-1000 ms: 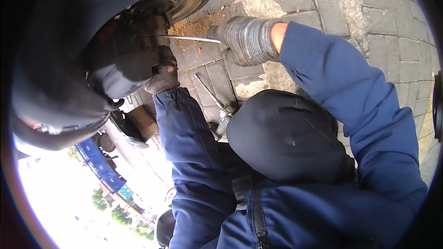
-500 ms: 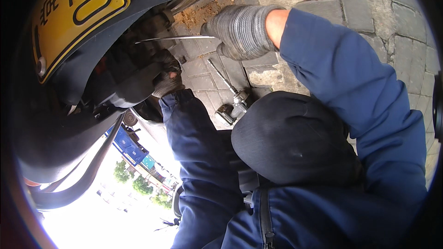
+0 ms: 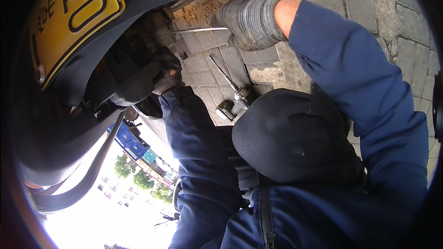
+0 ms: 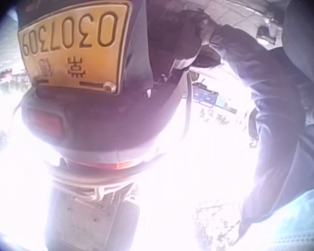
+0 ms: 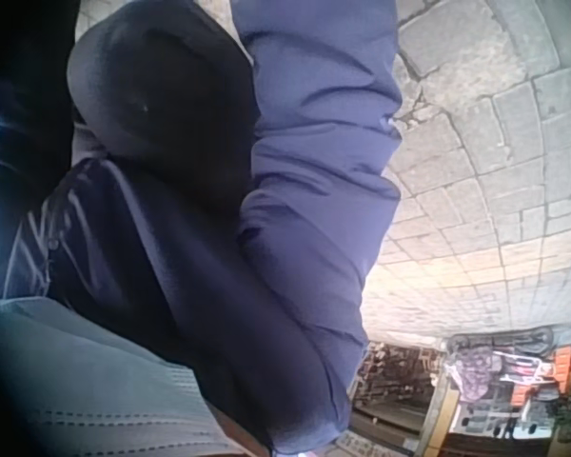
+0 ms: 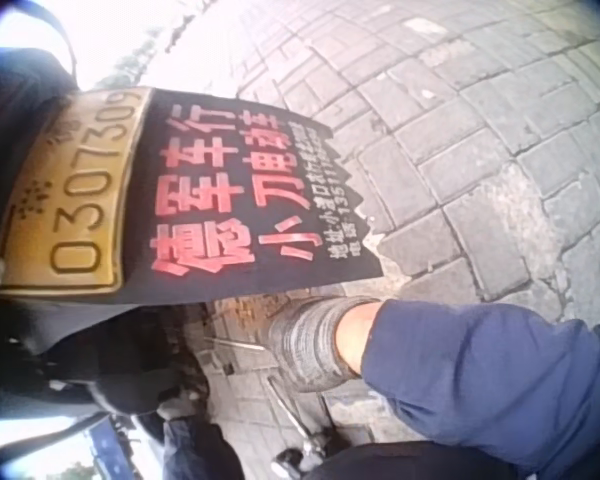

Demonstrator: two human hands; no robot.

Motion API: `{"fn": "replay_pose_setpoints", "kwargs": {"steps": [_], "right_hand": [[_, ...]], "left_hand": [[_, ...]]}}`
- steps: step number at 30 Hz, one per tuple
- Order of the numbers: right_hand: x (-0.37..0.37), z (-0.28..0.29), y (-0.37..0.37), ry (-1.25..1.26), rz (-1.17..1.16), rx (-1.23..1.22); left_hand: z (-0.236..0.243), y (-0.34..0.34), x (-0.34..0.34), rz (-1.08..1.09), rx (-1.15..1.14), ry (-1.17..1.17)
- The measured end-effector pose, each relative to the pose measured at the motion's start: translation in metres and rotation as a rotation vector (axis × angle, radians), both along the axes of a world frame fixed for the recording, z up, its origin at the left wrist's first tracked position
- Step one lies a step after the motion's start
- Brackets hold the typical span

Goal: The person retrieves a socket and a cordless impact wrench from a workshop, then walks outside to a parked scooter. They use the impact wrench to remove bolts from the rear wheel area, then use a long screwdriver to pry and remove the rear seat. The seat is placed on the ground.

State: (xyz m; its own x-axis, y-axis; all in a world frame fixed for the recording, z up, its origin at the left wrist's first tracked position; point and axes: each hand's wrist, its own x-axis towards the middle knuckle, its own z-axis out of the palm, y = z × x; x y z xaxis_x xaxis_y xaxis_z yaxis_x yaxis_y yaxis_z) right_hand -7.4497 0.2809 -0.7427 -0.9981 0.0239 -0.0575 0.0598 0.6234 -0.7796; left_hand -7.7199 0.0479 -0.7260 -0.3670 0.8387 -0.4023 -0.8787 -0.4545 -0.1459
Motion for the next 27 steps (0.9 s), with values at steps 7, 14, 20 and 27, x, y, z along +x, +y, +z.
{"fn": "replay_pose_setpoints", "kwargs": {"steps": [7,14,20,27], "right_hand": [[-0.036,-0.030,0.012,-0.038,-0.141,0.125],[-0.024,-0.035,-0.010,-0.097,-0.181,0.207],[-0.001,-0.032,-0.029,-0.135,-0.127,0.193],[0.017,-0.027,-0.021,-0.148,-0.141,0.128]], "left_hand": [[-0.005,-0.002,0.003,-0.169,0.115,0.085],[-0.003,-0.002,0.008,-0.302,0.189,0.070],[-0.006,0.012,0.005,-0.184,-0.019,0.555],[0.002,0.018,0.025,0.085,-0.362,0.616]]}}
